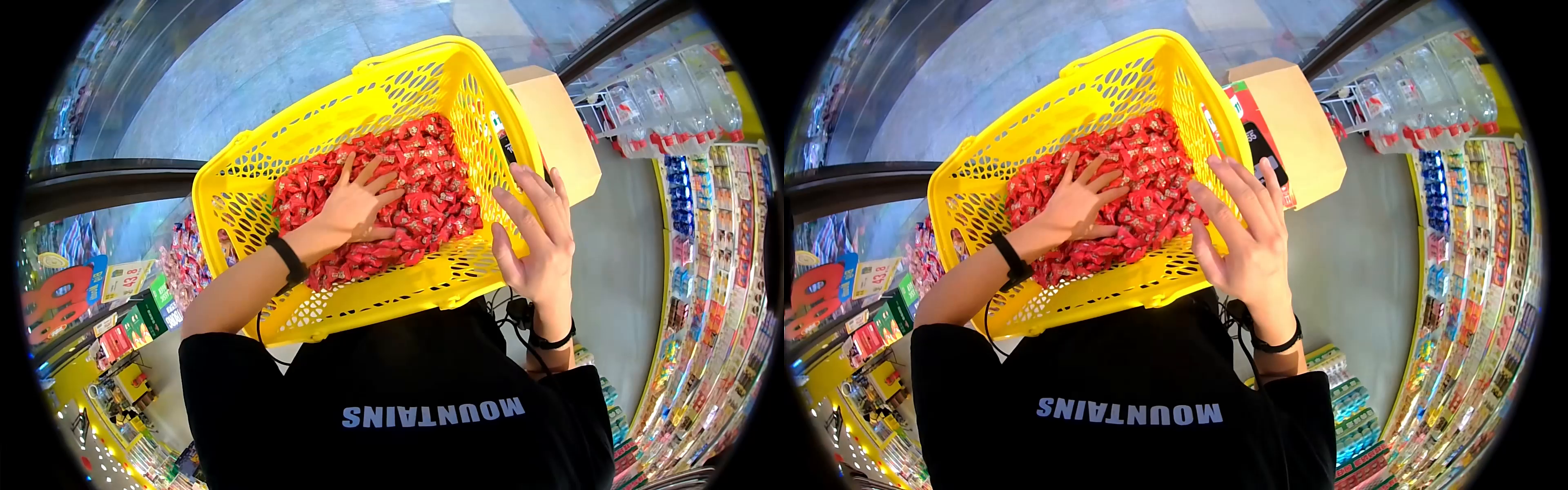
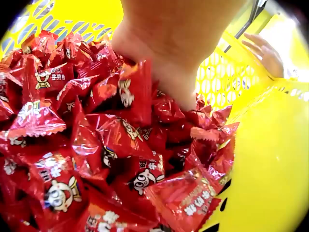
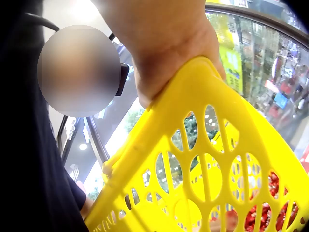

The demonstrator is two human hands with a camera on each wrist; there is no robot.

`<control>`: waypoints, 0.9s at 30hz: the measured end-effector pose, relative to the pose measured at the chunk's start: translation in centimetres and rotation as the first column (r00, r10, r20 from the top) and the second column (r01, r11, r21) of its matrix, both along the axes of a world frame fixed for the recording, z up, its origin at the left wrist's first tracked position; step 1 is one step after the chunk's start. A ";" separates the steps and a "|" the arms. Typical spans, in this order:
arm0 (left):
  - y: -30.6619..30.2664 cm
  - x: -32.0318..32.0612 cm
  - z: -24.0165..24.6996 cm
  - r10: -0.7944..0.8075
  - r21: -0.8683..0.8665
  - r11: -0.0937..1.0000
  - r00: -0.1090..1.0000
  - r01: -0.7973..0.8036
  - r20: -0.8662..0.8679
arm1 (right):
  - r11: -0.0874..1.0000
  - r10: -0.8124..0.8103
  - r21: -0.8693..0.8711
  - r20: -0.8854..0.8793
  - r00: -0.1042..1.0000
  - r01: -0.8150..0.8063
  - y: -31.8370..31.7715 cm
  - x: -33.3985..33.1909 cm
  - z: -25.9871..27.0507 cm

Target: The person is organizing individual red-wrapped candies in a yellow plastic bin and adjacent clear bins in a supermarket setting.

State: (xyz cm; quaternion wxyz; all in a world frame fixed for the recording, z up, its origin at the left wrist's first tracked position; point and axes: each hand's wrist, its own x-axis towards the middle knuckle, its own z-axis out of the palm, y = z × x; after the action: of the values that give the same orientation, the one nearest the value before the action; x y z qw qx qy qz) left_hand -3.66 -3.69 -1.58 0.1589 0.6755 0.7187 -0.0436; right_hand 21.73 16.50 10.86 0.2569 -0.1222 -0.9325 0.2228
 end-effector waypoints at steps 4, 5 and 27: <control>-1.9 -0.5 1.5 0.000 -0.078 0.997 0.999 0.003 0.046 | 1.000 -0.024 -0.007 -0.009 1.000 0.024 -0.1 0.0 -0.2; -2.1 -0.7 1.8 -0.002 -0.099 0.995 0.999 0.007 0.054 | 1.000 -0.029 -0.005 -0.015 0.999 0.029 -0.1 0.0 -0.2; 5.5 3.2 -0.6 -0.035 -0.187 0.979 0.966 0.085 0.254 | 0.998 -0.057 0.004 -0.010 0.998 0.057 -0.5 -0.2 0.0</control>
State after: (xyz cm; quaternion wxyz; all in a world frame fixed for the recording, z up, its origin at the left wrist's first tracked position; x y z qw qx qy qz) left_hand -0.51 1.79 -2.18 0.3124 0.6782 0.6644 -0.0336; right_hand 21.55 16.01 10.90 0.2678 -0.1472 -0.9279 0.2137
